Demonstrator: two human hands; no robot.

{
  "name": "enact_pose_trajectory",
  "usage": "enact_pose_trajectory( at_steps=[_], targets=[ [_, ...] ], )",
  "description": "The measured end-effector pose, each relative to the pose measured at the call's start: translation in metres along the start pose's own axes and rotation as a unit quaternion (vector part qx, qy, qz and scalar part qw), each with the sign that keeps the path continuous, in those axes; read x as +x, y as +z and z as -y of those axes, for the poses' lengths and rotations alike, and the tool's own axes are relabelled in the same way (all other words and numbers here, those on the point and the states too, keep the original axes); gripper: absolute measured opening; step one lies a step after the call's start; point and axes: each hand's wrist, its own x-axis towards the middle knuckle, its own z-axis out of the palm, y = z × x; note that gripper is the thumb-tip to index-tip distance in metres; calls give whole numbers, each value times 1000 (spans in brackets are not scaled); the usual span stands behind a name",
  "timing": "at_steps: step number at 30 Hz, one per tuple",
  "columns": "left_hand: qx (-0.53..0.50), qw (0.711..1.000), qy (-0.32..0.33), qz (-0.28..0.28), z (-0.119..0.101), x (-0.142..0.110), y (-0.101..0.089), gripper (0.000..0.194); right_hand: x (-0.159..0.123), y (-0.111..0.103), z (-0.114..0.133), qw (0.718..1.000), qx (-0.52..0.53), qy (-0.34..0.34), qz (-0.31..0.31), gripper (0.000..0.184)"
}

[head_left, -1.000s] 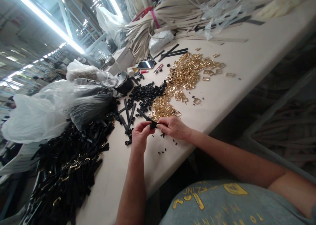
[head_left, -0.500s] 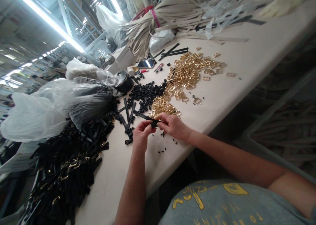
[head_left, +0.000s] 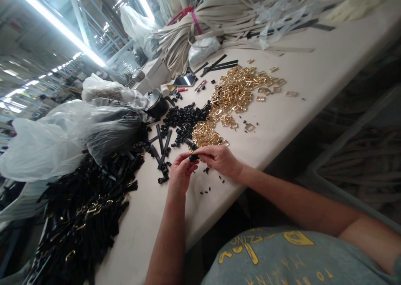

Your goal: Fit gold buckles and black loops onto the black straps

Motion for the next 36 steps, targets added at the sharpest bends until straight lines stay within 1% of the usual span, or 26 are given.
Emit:
enact_pose_trajectory(
  at_steps=[2,11,17,21,25,28,31,36],
  targets=[
    [0,1000,1,8,0,0,0,34,0,0,0,1000,4,-1,-1,24],
    [-12,1000,7,28,0,-1,-3,30,2,-1,-3,997,-23,-73,-2,24],
    [-21,1000,-6,21,0,-1,-4,32,1,0,-3,996,-59,-68,1,18],
    [-16,999,-11,29,-2,-1,-2,34,0,3,-4,996,-60,-63,-14,13],
    [-10,999,-26,32,-2,0,-2,34,-1,2,-5,994,-63,-84,-36,10],
    [-9,1000,-18,23,0,0,-3,32,0,1,-5,992,-63,-98,-45,8],
    [-7,1000,-14,27,0,0,-4,32,0,0,-4,991,-63,-109,-53,8],
    [6,999,-4,31,-3,-3,-4,37,-1,1,-4,990,-74,-106,-59,9]
  ],
)
